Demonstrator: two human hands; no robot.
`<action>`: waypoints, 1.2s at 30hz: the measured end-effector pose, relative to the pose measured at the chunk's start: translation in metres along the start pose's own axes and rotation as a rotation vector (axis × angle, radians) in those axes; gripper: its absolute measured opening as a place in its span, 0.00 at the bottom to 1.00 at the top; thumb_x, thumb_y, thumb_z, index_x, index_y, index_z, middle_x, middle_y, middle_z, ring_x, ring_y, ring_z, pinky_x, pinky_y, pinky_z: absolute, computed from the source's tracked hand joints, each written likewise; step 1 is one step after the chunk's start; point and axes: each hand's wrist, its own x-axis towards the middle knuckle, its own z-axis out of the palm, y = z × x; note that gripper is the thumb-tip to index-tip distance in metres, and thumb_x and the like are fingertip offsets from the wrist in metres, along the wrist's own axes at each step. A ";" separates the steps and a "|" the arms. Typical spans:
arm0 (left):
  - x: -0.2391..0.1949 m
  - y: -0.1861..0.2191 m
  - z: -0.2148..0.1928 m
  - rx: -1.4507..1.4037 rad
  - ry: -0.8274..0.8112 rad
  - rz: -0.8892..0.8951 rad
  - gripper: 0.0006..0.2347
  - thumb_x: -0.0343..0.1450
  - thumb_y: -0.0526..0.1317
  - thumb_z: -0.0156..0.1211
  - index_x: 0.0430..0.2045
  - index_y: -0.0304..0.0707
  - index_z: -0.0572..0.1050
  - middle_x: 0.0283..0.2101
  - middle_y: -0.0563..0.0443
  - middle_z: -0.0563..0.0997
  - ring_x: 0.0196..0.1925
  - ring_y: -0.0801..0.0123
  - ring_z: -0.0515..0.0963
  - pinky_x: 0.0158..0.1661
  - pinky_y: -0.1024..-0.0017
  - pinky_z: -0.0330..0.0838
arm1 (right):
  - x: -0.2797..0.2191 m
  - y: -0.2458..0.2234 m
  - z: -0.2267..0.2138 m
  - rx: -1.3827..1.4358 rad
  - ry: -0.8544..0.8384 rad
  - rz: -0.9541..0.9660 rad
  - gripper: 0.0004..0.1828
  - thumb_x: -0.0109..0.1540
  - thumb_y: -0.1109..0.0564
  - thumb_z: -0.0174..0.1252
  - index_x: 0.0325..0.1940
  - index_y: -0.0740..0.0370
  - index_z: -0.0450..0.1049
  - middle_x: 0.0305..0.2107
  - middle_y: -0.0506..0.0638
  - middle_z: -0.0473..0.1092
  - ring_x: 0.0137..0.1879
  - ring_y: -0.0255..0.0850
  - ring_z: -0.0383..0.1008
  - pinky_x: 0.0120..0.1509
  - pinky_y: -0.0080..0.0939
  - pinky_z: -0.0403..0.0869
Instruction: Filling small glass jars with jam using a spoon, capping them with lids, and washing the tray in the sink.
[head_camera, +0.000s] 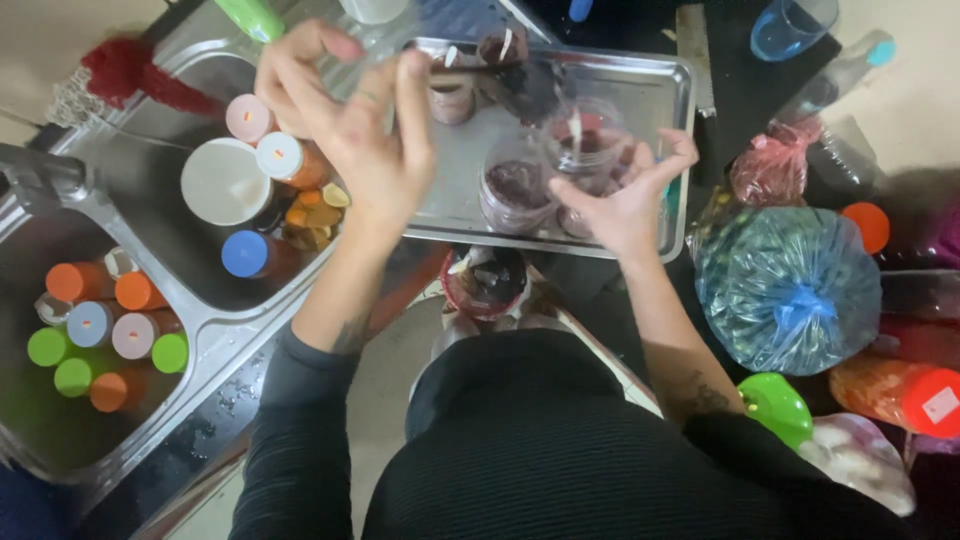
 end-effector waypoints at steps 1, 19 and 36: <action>0.000 -0.004 0.003 0.023 0.023 -0.036 0.16 0.78 0.39 0.55 0.23 0.31 0.86 0.40 0.45 0.64 0.47 0.56 0.61 0.51 0.57 0.52 | -0.002 0.009 -0.007 -0.096 0.026 -0.016 0.60 0.54 0.65 0.84 0.64 0.51 0.37 0.65 0.69 0.47 0.65 0.60 0.75 0.76 0.51 0.74; -0.177 -0.014 0.160 0.606 -1.149 -0.028 0.05 0.64 0.44 0.66 0.28 0.63 0.87 0.72 0.48 0.63 0.76 0.49 0.46 0.63 0.34 0.46 | -0.053 0.023 -0.092 -0.099 0.224 0.137 0.50 0.60 0.73 0.75 0.61 0.45 0.42 0.53 0.72 0.67 0.62 0.54 0.72 0.63 0.50 0.75; -0.163 -0.014 0.118 0.322 -0.731 -0.534 0.12 0.64 0.35 0.63 0.06 0.43 0.75 0.54 0.55 0.69 0.62 0.48 0.61 0.55 0.35 0.56 | -0.050 0.020 -0.095 -0.106 0.197 0.098 0.50 0.60 0.74 0.75 0.62 0.43 0.42 0.54 0.74 0.67 0.61 0.57 0.73 0.63 0.51 0.75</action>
